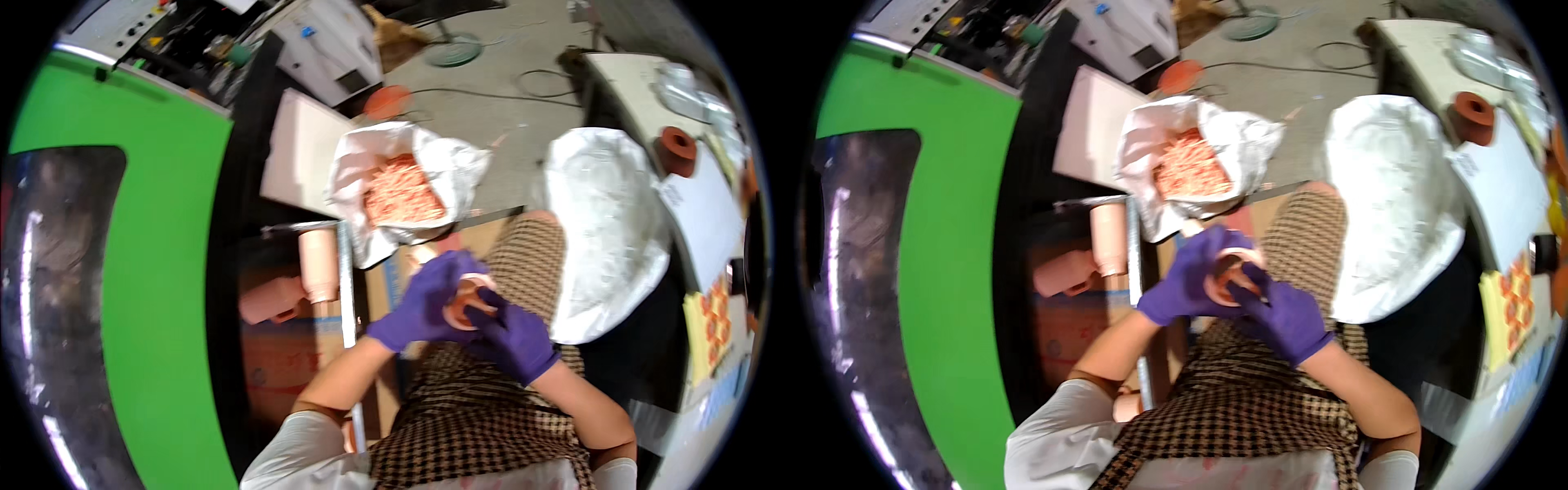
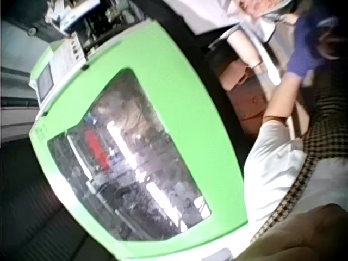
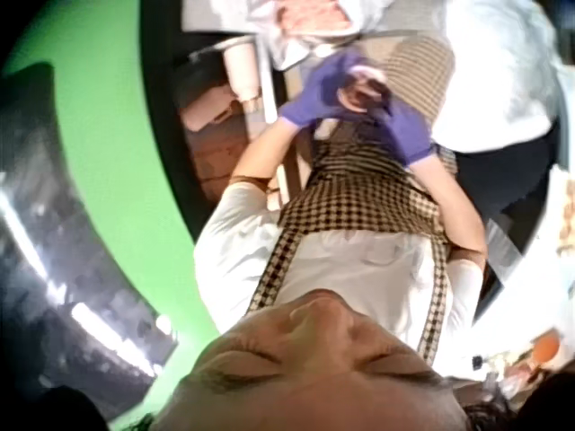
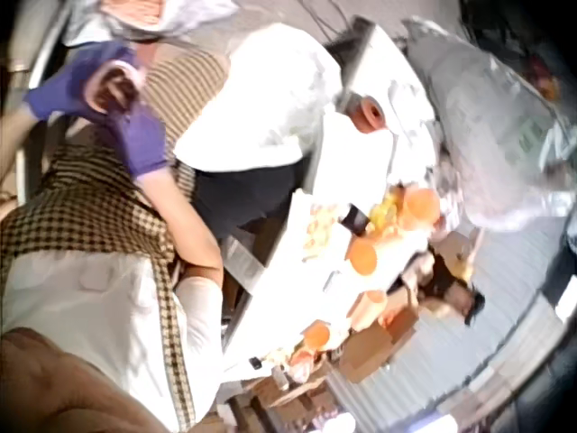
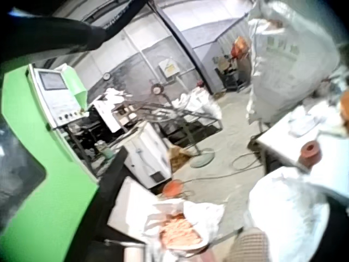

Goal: The person applies stickers to pink plastic jugs, inserts orange plastic handles into the jugs, and organizes the finished products on a table in a manufacturing setting.

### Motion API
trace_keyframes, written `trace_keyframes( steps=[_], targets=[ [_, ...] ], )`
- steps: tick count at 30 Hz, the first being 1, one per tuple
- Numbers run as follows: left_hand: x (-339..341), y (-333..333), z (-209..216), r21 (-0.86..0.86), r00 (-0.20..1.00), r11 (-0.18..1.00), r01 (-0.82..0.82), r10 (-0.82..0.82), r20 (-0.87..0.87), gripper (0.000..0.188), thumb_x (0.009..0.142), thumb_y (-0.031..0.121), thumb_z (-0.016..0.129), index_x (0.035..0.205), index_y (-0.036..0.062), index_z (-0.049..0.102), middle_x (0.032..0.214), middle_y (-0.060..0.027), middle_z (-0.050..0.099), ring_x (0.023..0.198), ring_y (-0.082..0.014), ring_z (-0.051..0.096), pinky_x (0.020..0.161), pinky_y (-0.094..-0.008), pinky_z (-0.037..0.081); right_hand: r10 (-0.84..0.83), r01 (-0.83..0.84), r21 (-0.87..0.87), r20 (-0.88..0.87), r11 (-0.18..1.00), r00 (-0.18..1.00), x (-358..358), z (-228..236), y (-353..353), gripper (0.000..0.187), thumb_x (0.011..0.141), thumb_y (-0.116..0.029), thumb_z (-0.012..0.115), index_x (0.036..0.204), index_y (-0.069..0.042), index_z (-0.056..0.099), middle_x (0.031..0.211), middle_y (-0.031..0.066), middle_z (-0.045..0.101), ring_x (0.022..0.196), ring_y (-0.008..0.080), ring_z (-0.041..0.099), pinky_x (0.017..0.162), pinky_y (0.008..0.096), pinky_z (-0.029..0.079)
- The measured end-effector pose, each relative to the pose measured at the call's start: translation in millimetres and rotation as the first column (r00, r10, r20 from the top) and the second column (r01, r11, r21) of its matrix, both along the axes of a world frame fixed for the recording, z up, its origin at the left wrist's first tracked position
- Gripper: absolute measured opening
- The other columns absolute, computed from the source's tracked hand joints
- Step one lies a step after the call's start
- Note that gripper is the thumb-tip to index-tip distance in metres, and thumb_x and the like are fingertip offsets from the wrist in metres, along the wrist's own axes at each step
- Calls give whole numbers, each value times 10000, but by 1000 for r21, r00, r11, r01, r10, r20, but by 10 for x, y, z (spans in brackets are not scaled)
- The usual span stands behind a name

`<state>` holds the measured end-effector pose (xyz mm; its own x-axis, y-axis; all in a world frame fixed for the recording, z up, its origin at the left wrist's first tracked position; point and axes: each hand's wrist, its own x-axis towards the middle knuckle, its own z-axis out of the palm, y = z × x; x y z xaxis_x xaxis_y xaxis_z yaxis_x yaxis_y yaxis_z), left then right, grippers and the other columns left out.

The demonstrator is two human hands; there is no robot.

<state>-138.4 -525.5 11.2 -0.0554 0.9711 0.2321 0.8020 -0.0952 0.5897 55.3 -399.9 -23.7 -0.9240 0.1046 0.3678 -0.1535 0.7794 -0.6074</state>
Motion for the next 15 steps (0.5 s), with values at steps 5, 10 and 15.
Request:
trace_keyframes(
  steps=[5,10,15],
  targets=[
    [188,-27,-230,186,981,967,-175,186,-49,609,642,329,805,1181,107,630,1178,-106,617,1158,-335,585,1035,-448,437,-150,151,-36,22,988,988,-315,-209,-259,212,845,-232,690,1052,-188,700,963,57,692,664,298,685,560,407,555],
    [147,-231,-287,30,980,981,-190,191,-61,738,595,326,876,1246,106,608,1249,-100,610,1248,-327,525,1126,-459,336,20,0,-103,191,995,981,-321,-293,-229,172,841,-227,649,994,-179,711,905,83,693,696,310,695,598,439,554],
    [-135,-70,-62,43,990,989,-140,139,41,708,607,293,909,1199,64,594,1201,-130,618,1127,-315,604,993,-420,470,87,-87,-5,68,996,994,-413,-188,-157,517,804,-200,700,1306,-262,589,1441,114,488,926,319,657,757,435,577]
  ],
)
